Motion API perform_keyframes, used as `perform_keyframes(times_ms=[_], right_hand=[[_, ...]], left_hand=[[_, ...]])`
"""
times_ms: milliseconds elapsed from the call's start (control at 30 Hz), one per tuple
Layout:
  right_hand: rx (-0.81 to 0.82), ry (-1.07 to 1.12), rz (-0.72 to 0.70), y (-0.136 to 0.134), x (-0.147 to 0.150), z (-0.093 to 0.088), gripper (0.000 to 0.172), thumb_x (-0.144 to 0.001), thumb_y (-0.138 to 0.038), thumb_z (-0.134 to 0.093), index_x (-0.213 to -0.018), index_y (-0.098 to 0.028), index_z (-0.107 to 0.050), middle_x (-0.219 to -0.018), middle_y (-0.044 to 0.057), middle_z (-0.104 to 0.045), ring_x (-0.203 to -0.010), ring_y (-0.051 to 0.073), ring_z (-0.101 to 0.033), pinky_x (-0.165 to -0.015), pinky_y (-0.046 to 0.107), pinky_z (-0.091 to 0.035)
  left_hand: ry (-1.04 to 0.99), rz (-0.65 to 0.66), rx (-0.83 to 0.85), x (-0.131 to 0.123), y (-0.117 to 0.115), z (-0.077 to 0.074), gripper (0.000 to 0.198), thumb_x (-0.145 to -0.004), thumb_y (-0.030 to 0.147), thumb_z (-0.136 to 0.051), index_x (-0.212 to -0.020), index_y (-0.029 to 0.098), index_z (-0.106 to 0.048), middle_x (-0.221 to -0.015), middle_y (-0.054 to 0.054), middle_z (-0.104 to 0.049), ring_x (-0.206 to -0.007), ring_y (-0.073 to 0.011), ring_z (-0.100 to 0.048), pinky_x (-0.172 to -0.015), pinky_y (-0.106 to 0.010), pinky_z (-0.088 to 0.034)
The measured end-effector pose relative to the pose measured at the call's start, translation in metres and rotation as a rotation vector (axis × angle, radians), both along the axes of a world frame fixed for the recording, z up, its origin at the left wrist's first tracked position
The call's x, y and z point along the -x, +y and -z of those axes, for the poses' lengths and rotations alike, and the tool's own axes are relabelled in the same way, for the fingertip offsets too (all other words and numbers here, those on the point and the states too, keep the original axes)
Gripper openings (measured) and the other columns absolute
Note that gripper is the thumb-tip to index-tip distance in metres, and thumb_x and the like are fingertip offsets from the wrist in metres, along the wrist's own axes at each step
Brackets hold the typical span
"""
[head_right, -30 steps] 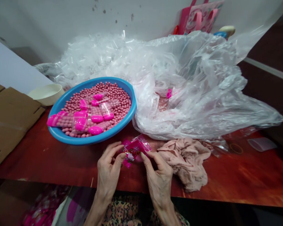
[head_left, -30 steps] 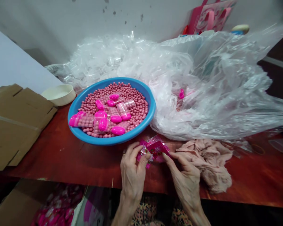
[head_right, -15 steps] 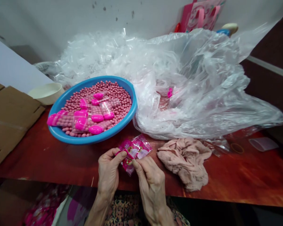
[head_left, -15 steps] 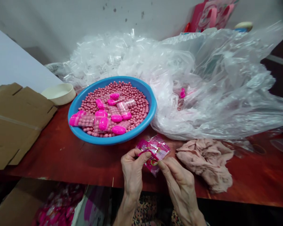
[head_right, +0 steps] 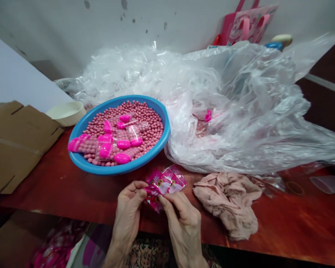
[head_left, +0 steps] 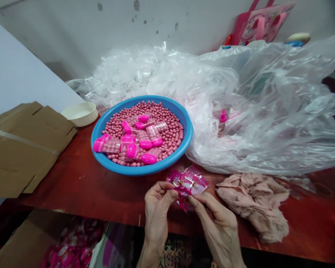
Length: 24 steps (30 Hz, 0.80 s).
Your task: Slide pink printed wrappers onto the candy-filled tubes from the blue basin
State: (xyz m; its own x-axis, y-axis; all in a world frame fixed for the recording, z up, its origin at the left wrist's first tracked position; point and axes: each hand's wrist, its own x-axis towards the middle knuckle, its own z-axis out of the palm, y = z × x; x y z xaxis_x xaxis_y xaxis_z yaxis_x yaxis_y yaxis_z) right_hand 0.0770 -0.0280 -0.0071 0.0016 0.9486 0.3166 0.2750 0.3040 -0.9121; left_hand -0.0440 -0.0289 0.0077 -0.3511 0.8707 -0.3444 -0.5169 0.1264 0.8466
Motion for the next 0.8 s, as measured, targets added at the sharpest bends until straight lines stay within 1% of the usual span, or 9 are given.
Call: perform_keyframes(times_ms=[33, 100, 200, 300, 400, 500, 667, 733, 800], right_hand=[[-0.05, -0.041, -0.019, 0.001, 0.0, 0.0, 0.006, -0.082, -0.016, -0.06, -0.081, -0.019, -0.065, -0.069, 0.0, -0.064, -0.059, 0.013, -0.061, -0.055, 0.02, -0.051], [-0.138, -0.109, -0.057, 0.002, 0.001, -0.001, 0.009, -0.083, -0.012, -0.058, -0.085, -0.018, -0.065, -0.073, 0.003, -0.066, -0.063, 0.014, -0.062, -0.058, 0.022, -0.052], [-0.217, -0.174, -0.073, 0.001, 0.005, -0.003, 0.011, -0.084, -0.011, -0.058, -0.089, -0.017, -0.064, -0.078, 0.005, -0.068, -0.068, 0.016, -0.064, -0.062, 0.024, -0.053], [-0.197, -0.204, -0.089, 0.0, 0.008, -0.004, 0.009, -0.085, -0.012, -0.056, -0.086, -0.016, -0.065, -0.072, 0.004, -0.066, -0.064, 0.015, -0.063, -0.058, 0.024, -0.052], [-0.158, -0.203, -0.1, 0.0, 0.007, -0.003, 0.009, -0.086, -0.012, -0.055, -0.084, -0.015, -0.063, -0.066, 0.002, -0.062, -0.057, 0.014, -0.059, -0.053, 0.023, -0.051], [-0.181, -0.208, -0.112, 0.001, 0.005, -0.002, 0.009, -0.085, -0.011, -0.055, -0.087, -0.015, -0.062, -0.069, 0.003, -0.063, -0.061, 0.014, -0.06, -0.056, 0.024, -0.051], [-0.258, -0.272, -0.123, 0.001, 0.004, -0.002, 0.012, -0.086, -0.01, -0.052, -0.09, -0.018, -0.06, -0.072, 0.004, -0.066, -0.063, 0.016, -0.063, -0.057, 0.026, -0.053], [-0.297, -0.307, -0.113, 0.002, 0.004, -0.004, 0.013, -0.086, -0.009, -0.051, -0.089, -0.019, -0.06, -0.073, 0.004, -0.067, -0.065, 0.017, -0.065, -0.058, 0.027, -0.055], [-0.335, -0.34, -0.106, 0.003, 0.004, -0.005, 0.014, -0.086, -0.009, -0.051, -0.088, -0.019, -0.06, -0.072, 0.005, -0.068, -0.066, 0.019, -0.067, -0.059, 0.028, -0.056]], left_hand=[[-0.019, 0.019, 0.009, 0.001, -0.001, -0.001, 0.019, -0.059, 0.021, -0.078, -0.07, 0.012, -0.066, -0.06, 0.001, -0.064, -0.053, -0.0077, -0.052, -0.053, -0.018, -0.043], [-0.043, 0.029, 0.019, 0.003, -0.003, -0.002, 0.015, -0.059, 0.018, -0.078, -0.068, 0.011, -0.067, -0.06, -0.001, -0.065, -0.054, -0.0081, -0.054, -0.054, -0.019, -0.044], [-0.06, -0.012, 0.013, 0.004, -0.004, -0.002, 0.011, -0.061, 0.015, -0.075, -0.059, 0.013, -0.064, -0.054, 0.004, -0.06, -0.051, -0.0059, -0.051, -0.053, -0.017, -0.044], [-0.077, -0.027, 0.013, 0.007, -0.004, -0.001, 0.012, -0.061, 0.013, -0.074, -0.059, 0.014, -0.063, -0.054, 0.005, -0.06, -0.05, -0.0058, -0.052, -0.053, -0.017, -0.045], [-0.073, -0.029, 0.017, 0.012, -0.006, 0.0, 0.015, -0.061, 0.013, -0.076, -0.072, 0.015, -0.065, -0.062, 0.002, -0.065, -0.056, -0.0078, -0.057, -0.056, -0.018, -0.047], [0.076, -0.023, -0.03, 0.019, -0.009, 0.0, 0.025, -0.063, 0.015, -0.076, -0.085, 0.019, -0.065, -0.075, 0.0, -0.069, -0.067, -0.0106, -0.061, -0.064, -0.021, -0.049], [0.551, 0.135, -0.214, 0.03, -0.011, -0.003, 0.007, -0.069, 0.014, -0.071, -0.07, 0.019, -0.066, -0.079, -0.002, -0.067, -0.077, -0.015, -0.06, -0.068, -0.023, -0.046], [0.638, 0.2, -0.241, 0.033, -0.01, -0.004, 0.006, -0.07, 0.014, -0.07, -0.068, 0.019, -0.067, -0.078, -0.002, -0.066, -0.077, -0.0163, -0.059, -0.068, -0.024, -0.044], [0.639, 0.261, -0.223, 0.034, -0.008, -0.004, 0.005, -0.069, 0.016, -0.071, -0.071, 0.019, -0.067, -0.077, -0.003, -0.065, -0.075, -0.0171, -0.058, -0.068, -0.025, -0.043]])
